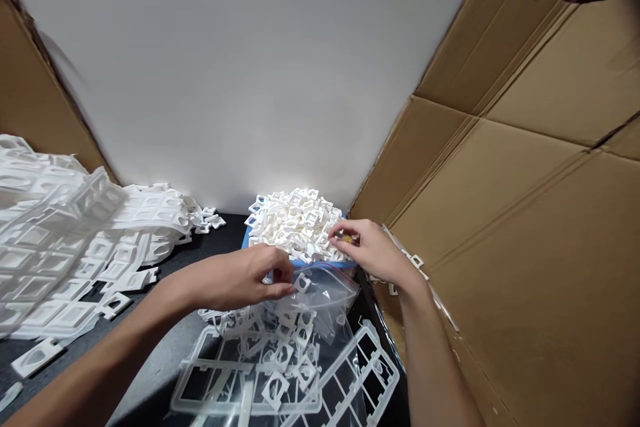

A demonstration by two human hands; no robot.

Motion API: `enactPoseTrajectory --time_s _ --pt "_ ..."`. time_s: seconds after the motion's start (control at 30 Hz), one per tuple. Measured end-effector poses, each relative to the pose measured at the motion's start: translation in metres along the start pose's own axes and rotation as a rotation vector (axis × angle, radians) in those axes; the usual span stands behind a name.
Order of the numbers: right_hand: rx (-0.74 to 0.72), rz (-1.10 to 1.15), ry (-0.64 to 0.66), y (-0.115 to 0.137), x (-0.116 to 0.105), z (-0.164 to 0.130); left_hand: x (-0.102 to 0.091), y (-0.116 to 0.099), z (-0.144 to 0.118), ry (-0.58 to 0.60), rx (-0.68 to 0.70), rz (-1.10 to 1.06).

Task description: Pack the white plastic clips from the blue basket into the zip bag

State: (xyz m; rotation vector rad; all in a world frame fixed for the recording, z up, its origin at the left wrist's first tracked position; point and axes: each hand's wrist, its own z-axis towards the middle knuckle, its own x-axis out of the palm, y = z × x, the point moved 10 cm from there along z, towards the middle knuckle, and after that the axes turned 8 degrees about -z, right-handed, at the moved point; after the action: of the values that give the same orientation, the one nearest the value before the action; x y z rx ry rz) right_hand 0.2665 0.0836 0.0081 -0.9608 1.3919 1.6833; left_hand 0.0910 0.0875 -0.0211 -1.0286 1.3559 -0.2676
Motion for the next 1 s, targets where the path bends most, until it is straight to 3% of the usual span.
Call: enactPoseTrajectory --time_s 0.1,0.27,0.43,0.57,0.67,0.77,1.0 --pt "0.133 -0.116 -0.22 -0.025 -0.009 0.007 0.007 -0.003 -0.001 0.085 0.006 -0.044" --pt "0.174 -0.062 -0.236 -0.044 0.005 0.018 0.015 -0.008 -0.004 0.185 0.013 -0.14" --pt "0.154 0.055 -0.239 -0.047 0.0 0.019 0.011 -0.017 -0.009 0.189 0.041 -0.205" --pt "0.059 0.32 -0.178 -0.024 -0.007 0.012 0.006 -0.014 -0.006 0.13 0.016 -0.236" --pt "0.023 0.507 -0.09 0.003 -0.008 0.003 -0.01 -0.007 -0.001 -0.061 0.008 -0.262" --pt "0.002 0.563 -0.051 0.029 -0.01 -0.005 -0.023 -0.015 0.001 -0.203 0.123 -0.324" --pt "-0.029 0.563 -0.095 0.055 -0.019 -0.015 -0.017 -0.039 -0.001 -0.139 0.271 -0.625"
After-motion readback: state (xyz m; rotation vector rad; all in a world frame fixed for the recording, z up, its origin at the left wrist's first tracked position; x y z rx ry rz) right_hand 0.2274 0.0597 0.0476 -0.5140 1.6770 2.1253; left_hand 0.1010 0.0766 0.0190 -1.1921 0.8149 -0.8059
